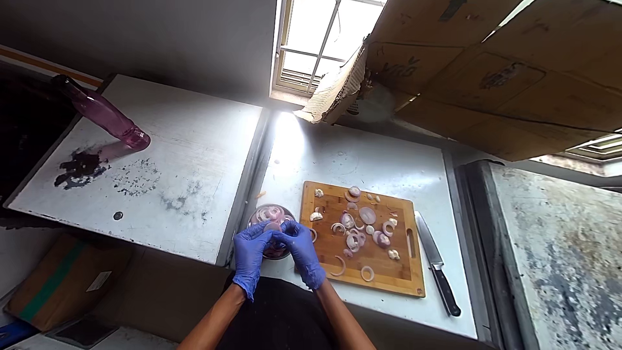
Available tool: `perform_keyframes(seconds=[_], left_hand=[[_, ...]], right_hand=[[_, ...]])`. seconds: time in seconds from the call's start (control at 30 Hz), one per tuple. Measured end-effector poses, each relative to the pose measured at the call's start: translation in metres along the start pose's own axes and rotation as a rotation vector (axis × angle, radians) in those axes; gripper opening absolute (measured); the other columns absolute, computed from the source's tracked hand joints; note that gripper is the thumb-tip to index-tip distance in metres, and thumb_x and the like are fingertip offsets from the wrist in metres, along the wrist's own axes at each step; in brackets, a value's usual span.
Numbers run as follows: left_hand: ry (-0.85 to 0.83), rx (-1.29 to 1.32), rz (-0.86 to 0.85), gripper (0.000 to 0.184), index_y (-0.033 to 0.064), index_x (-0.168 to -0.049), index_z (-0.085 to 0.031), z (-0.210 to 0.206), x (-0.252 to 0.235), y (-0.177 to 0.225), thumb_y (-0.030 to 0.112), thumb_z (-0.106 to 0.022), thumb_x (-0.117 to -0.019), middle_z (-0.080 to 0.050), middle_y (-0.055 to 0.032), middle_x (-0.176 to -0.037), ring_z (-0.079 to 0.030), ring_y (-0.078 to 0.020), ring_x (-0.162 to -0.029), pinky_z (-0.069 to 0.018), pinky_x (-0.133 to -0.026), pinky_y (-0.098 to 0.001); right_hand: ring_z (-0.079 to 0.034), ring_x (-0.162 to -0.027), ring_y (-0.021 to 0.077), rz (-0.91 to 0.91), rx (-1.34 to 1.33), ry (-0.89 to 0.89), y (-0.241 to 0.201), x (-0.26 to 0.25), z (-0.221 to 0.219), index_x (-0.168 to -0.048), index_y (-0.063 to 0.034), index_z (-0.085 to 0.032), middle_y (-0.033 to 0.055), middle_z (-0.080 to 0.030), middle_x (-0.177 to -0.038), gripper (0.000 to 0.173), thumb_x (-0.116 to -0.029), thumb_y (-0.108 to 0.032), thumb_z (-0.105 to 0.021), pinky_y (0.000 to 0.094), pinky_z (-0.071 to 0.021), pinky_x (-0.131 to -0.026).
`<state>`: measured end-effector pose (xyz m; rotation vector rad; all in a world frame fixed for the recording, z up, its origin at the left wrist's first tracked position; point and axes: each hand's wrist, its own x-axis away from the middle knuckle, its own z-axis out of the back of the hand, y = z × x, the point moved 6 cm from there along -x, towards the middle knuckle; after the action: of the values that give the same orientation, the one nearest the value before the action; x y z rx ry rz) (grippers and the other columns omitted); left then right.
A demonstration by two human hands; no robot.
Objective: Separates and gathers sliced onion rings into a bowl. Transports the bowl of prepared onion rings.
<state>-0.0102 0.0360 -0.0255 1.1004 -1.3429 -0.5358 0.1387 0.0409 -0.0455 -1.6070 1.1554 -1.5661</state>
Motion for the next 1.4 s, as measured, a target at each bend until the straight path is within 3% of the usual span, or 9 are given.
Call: perform_keyframes(seconds=[0.43, 0.57, 0.63, 0.67, 0.77, 0.97, 1.1, 1.3, 1.4], left_hand=[[0.044, -0.031, -0.03, 0.019, -0.0055, -0.096, -0.078, -0.002, 0.004, 0.002, -0.006, -0.083, -0.0778, -0.078, -0.0145, -0.089, -0.076, -0.0184, -0.079, -0.0636, -0.074, -0.0308], [0.038, -0.068, -0.066, 0.019, -0.0053, -0.098, -0.078, -0.004, 0.005, 0.0, -0.006, -0.082, -0.0795, -0.078, -0.0142, -0.092, -0.076, -0.0175, -0.084, -0.064, -0.079, -0.0312], [0.045, -0.095, -0.067, 0.019, -0.0051, -0.098, -0.078, -0.005, 0.003, 0.0, -0.007, -0.081, -0.0798, -0.078, -0.014, -0.093, -0.076, -0.0167, -0.086, -0.0632, -0.081, -0.0306], [0.045, -0.102, -0.063, 0.019, -0.005, -0.099, -0.077, -0.005, 0.001, 0.001, -0.006, -0.081, -0.0803, -0.078, -0.0138, -0.093, -0.076, -0.0164, -0.086, -0.0627, -0.081, -0.0305], [0.025, -0.113, -0.03, 0.019, -0.0048, -0.101, -0.076, -0.005, -0.003, 0.004, -0.005, -0.08, -0.0825, -0.077, -0.0139, -0.093, -0.075, -0.017, -0.086, -0.0623, -0.08, -0.0313], [-0.082, -0.203, -0.031, 0.021, -0.0029, -0.105, -0.076, -0.003, -0.011, 0.001, -0.004, -0.078, -0.0844, -0.077, -0.0125, -0.1, -0.073, -0.0164, -0.094, -0.0607, -0.086, -0.0311], [-0.052, -0.218, -0.016, 0.017, -0.0002, -0.098, -0.079, -0.001, -0.01, 0.0, -0.002, -0.082, -0.0815, -0.078, -0.0108, -0.093, -0.075, -0.0152, -0.087, -0.0621, -0.082, -0.0313], [-0.053, -0.163, 0.02, 0.017, -0.0015, -0.098, -0.079, 0.001, -0.008, 0.0, -0.003, -0.082, -0.0818, -0.078, -0.0124, -0.093, -0.076, -0.018, -0.085, -0.0637, -0.078, -0.0331], [-0.031, -0.16, 0.016, 0.018, -0.0024, -0.099, -0.079, 0.002, -0.004, 0.001, -0.003, -0.082, -0.0816, -0.078, -0.0126, -0.092, -0.076, -0.0181, -0.085, -0.0638, -0.078, -0.0334]], right_hand=[[-0.067, -0.064, 0.0196, -0.09, 0.085, -0.007, -0.002, 0.001, -0.008, -0.086, -0.0024, -0.06, 0.0091, -0.065, -0.076, 0.015, -0.0846, -0.009, -0.073, 0.0345, -0.061, -0.059], [-0.066, -0.064, 0.0178, -0.052, 0.175, 0.036, 0.001, -0.002, -0.007, -0.087, -0.0038, -0.061, 0.0076, -0.064, -0.075, 0.006, -0.0882, -0.009, -0.064, 0.0346, -0.0593, -0.06], [-0.063, -0.066, 0.0162, -0.017, 0.262, 0.081, 0.001, -0.004, -0.004, -0.087, -0.0061, -0.063, 0.0056, -0.063, -0.076, 0.005, -0.0845, -0.011, -0.064, 0.0345, -0.0547, -0.062], [-0.061, -0.067, 0.0154, -0.023, 0.294, 0.103, -0.001, -0.003, -0.003, -0.091, -0.0062, -0.065, 0.0052, -0.063, -0.078, 0.009, -0.0832, -0.011, -0.066, 0.0338, -0.0521, -0.063], [-0.066, -0.066, 0.0152, -0.075, 0.253, 0.122, -0.005, 0.0, 0.0, -0.103, -0.0044, -0.068, 0.0079, -0.07, -0.087, 0.018, -0.0867, -0.012, -0.074, 0.0308, -0.0562, -0.06], [-0.069, -0.064, 0.0188, -0.06, 0.087, 0.066, -0.001, 0.0, 0.006, -0.087, -0.0023, -0.07, 0.0106, -0.071, -0.078, 0.024, -0.0756, -0.016, -0.086, 0.0326, -0.0602, -0.062], [-0.069, -0.065, 0.0199, -0.046, 0.087, 0.071, 0.003, 0.0, 0.007, -0.082, -0.0034, -0.07, 0.0104, -0.071, -0.075, 0.023, -0.074, -0.017, -0.087, 0.0344, -0.0605, -0.063], [-0.07, -0.067, 0.0205, -0.068, 0.048, 0.002, 0.004, -0.002, 0.007, -0.083, -0.0021, -0.069, 0.0118, -0.071, -0.077, 0.024, -0.0744, -0.015, -0.088, 0.0342, -0.0613, -0.064], [-0.066, -0.064, 0.0177, -0.072, 0.055, -0.018, 0.006, -0.003, 0.004, -0.077, -0.0039, -0.068, 0.0086, -0.067, -0.07, 0.021, -0.0729, -0.015, -0.085, 0.033, -0.058, -0.061]])
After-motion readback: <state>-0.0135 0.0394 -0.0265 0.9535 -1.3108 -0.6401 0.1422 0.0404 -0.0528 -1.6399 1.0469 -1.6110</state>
